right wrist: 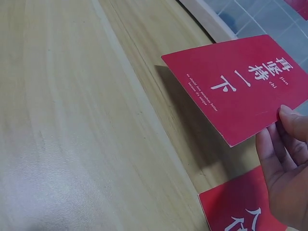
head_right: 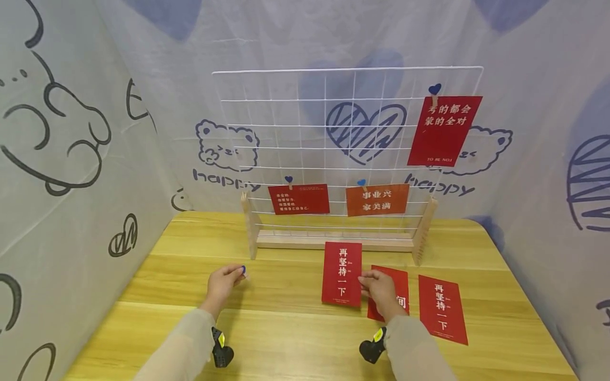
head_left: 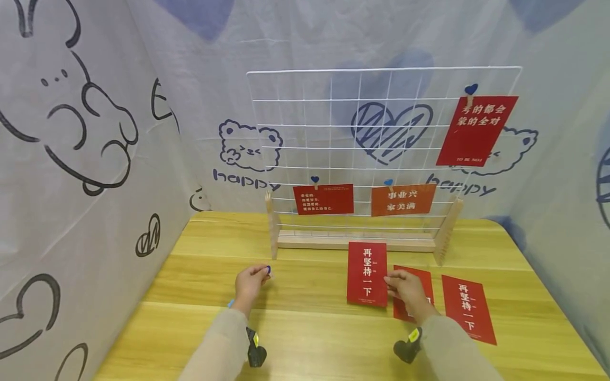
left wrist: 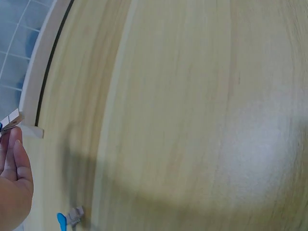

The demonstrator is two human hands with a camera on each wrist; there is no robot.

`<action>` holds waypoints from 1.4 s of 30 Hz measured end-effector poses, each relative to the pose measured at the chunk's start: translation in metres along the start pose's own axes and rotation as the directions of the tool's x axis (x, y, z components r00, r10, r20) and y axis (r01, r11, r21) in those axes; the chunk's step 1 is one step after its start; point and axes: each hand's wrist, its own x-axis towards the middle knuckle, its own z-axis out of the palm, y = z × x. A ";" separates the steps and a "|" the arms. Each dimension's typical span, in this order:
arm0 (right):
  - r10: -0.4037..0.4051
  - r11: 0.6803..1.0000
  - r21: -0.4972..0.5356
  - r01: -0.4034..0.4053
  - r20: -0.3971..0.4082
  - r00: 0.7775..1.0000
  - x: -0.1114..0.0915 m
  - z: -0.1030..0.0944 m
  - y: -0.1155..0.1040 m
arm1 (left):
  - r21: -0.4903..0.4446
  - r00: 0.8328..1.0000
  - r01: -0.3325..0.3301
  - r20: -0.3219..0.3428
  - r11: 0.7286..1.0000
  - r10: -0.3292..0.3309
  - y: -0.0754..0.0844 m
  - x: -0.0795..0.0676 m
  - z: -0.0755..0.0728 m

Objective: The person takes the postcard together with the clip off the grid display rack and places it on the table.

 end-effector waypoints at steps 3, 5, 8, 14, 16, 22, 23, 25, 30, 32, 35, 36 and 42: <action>0.000 1.000 0.001 0.000 0.001 1.000 0.002 0.001 0.002 | 0.000 1.000 0.009 -0.003 1.000 -0.009 -0.003 0.000 -0.002; 0.006 1.000 0.007 -0.006 0.000 1.000 0.003 0.002 0.004 | -0.006 1.000 0.013 -0.009 1.000 -0.013 -0.006 0.000 -0.003; 0.013 1.000 0.017 -0.013 0.003 1.000 0.004 0.004 0.006 | 0.008 1.000 0.016 -0.021 1.000 -0.016 -0.010 0.001 -0.005; 0.017 1.000 0.005 -0.017 0.013 1.000 0.004 0.006 0.010 | 0.067 0.999 0.003 -0.041 0.998 0.000 -0.021 0.005 -0.010; 0.019 1.000 0.003 -0.019 0.015 1.000 0.004 0.006 0.012 | 0.071 0.999 0.000 -0.043 0.997 0.003 -0.024 0.006 -0.011; 0.027 1.000 -0.005 -0.027 0.020 0.999 0.004 0.007 0.014 | 0.056 0.999 0.002 -0.038 0.998 0.000 -0.027 0.009 -0.013; 0.025 1.000 -0.008 -0.024 0.023 0.999 0.005 0.007 0.014 | 0.060 0.999 0.005 -0.037 0.998 -0.003 -0.028 0.010 -0.013; 0.022 1.000 -0.021 -0.022 0.024 0.999 0.005 0.007 0.015 | 0.091 0.999 0.007 -0.033 0.996 -0.004 -0.028 0.010 -0.013; 0.028 0.998 -0.053 -0.027 0.016 0.999 0.004 0.009 0.015 | 0.180 1.000 0.017 -0.016 0.984 -0.014 -0.028 0.013 -0.014; 0.032 0.997 -0.064 -0.031 0.010 0.999 0.004 0.009 0.015 | 0.192 1.000 0.020 -0.003 0.981 -0.019 -0.028 0.015 -0.014; 0.038 0.996 -0.081 -0.038 -0.002 0.999 0.005 0.009 0.016 | 0.202 0.999 0.026 0.017 0.979 -0.030 -0.026 0.017 -0.014; 0.041 0.995 -0.087 -0.041 -0.007 0.999 0.005 0.008 0.016 | 0.206 0.999 0.031 0.022 0.978 -0.036 -0.025 0.017 -0.013; 0.059 0.989 -0.132 -0.062 -0.022 0.998 0.005 0.007 0.018 | 0.275 0.996 0.044 0.063 0.961 -0.064 -0.017 0.018 -0.010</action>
